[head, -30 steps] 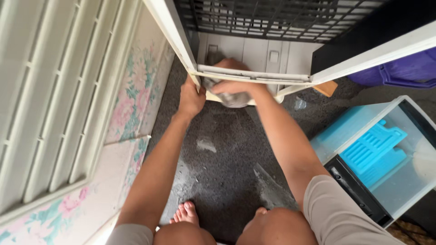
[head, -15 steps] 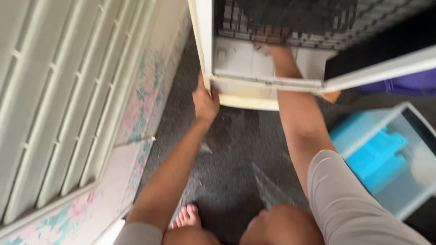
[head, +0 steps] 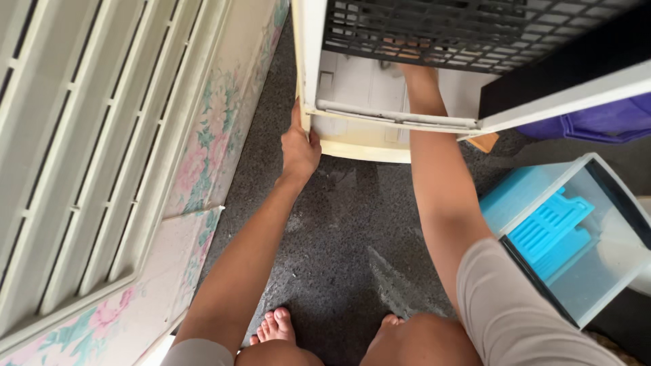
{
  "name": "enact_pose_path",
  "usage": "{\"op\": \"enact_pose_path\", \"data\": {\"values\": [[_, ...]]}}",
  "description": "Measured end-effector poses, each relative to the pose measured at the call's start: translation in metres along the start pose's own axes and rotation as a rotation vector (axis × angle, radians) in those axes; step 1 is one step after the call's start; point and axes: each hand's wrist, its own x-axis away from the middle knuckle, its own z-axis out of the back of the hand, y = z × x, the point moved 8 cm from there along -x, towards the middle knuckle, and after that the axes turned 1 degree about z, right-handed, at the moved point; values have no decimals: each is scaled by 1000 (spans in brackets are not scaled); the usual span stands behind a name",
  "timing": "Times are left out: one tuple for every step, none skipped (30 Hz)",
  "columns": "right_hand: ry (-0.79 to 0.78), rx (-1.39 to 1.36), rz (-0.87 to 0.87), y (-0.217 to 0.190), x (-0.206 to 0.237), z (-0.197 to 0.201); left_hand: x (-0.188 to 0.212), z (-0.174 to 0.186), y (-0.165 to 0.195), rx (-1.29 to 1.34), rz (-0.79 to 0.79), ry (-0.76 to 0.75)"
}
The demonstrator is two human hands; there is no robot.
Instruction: The person kneels on the bathroom floor and services an evaporative air cooler. They remove the water tank, place blue ice packs inside it, pour water from a purple bucket into the tank, unplug and arrange the power cord, wipe the cooler's interior and housing with a cloth, reinsert the tank, and handle the rear grille panel.
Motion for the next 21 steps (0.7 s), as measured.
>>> {"op": "enact_pose_path", "data": {"values": [[-19, 12, -25, 1, -9, -6, 0, -1, -1, 3, 23, -31], [-34, 24, -44, 0, -15, -11, 0, -1, 0, -24, 19, -44], [-41, 16, -46, -2, -21, -13, 0, -1, 1, -49, 10, -50], [-39, 0, -50, -5, -24, -15, 0, 0, 2, -78, -5, -49], [-41, -16, -46, -9, -27, -16, 0, 1, 2, -70, -3, -58], [-49, -33, -24, -19, -31, -17, 1, 1, 1, -58, 6, -71], [-62, -50, -2, -29, -33, -18, 1, 1, 1, -46, 11, -84], [-75, -69, 27, -40, -33, -18, 1, 2, 0, -53, 27, -86], [-91, -102, 55, -46, -32, -20, 1, 3, -1, -59, 46, -93], [-133, -153, 104, -56, -28, -21, 1, 3, -3, -69, 71, -102], [-176, -208, 148, -63, -20, -20, 0, 3, -3, -111, 63, -109], [-230, -298, 218, -72, -5, -17, 0, 4, -1, -139, 47, -106], [-306, -408, 274, -75, 16, -14, -1, 5, 1, -159, 17, -92], [-403, -560, 314, -72, 36, -8, -2, 6, 3, -121, -9, -74], [-538, -739, 308, -65, 55, -6, -2, 7, 4, -86, -20, -64], [-635, -948, 260, -59, 68, -6, -1, 7, 4, -46, -18, -59], [-689, -1139, 198, -54, 73, -10, 0, 6, 4, -52, -26, -57], [-780, -1328, 106, -48, 76, -17, 1, 8, 5, -62, -46, -34], [-631, -1245, 153, -43, 60, -22, 1, 10, 6, -80, -78, 0], [-383, -1008, 222, -45, 32, -28, 2, 10, 5, -92, -75, 3], [-178, -701, 281, -50, 8, -35, 2, 8, 2, -96, -51, -8]]}}
